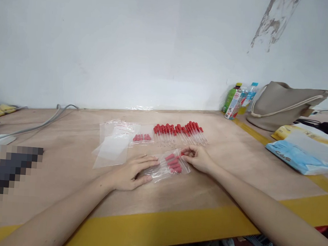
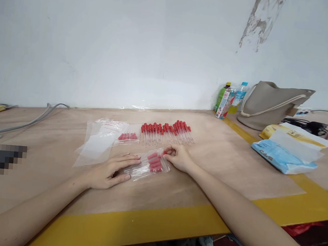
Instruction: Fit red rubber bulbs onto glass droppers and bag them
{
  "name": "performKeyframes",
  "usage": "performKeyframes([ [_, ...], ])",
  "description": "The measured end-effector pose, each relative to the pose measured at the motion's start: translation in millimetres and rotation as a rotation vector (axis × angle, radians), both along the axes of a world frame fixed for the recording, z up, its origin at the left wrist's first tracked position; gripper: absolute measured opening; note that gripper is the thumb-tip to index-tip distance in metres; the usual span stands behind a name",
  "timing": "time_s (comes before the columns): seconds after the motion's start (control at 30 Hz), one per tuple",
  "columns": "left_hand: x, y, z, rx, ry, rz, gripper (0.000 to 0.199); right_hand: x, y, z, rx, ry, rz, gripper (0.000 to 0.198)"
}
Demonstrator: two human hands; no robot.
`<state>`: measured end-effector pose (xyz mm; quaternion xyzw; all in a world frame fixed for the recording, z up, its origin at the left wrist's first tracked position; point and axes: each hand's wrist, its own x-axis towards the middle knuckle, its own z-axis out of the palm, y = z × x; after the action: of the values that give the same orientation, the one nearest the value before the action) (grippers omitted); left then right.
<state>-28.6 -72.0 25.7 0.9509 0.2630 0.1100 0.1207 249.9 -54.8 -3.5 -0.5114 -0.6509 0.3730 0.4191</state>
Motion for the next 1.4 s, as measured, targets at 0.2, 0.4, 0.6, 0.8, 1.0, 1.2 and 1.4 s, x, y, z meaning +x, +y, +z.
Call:
performKeyframes([
  [0.2, -0.2, -0.2, -0.3, 0.007, -0.019, -0.009, 0.048, -3.6, -0.5, 2.2, 0.012, -0.018, 0.035, 0.021],
  [0.4, 0.3, -0.6, 1.0, -0.003, -0.008, 0.0, 0.047, -3.5, 1.4, 0.8, -0.007, 0.014, 0.107, 0.022],
  [0.6, -0.1, 0.5, -1.0, -0.017, -0.039, -0.009, 0.048, -9.1, -1.4, 1.6, 0.003, 0.047, 0.07, 0.021],
  [0.8, -0.6, 2.3, -3.0, -0.008, -0.042, -0.018, 0.048, -10.1, -8.9, 9.3, -0.212, 0.188, 0.097, 0.031],
  [1.0, 0.4, 0.8, -0.4, -0.002, -0.017, -0.009, 0.047, -6.6, -6.7, 12.7, -0.247, 0.198, 0.066, 0.029],
  [1.2, 0.4, 1.3, -1.0, -0.013, -0.022, -0.002, 0.047, -5.5, -2.1, 12.0, -0.148, -0.016, -0.071, 0.031],
  [1.4, 1.0, -0.8, -0.7, -0.046, -0.054, 0.001, 0.048, -9.2, -1.5, 7.5, -0.188, 0.07, 0.153, 0.032],
])
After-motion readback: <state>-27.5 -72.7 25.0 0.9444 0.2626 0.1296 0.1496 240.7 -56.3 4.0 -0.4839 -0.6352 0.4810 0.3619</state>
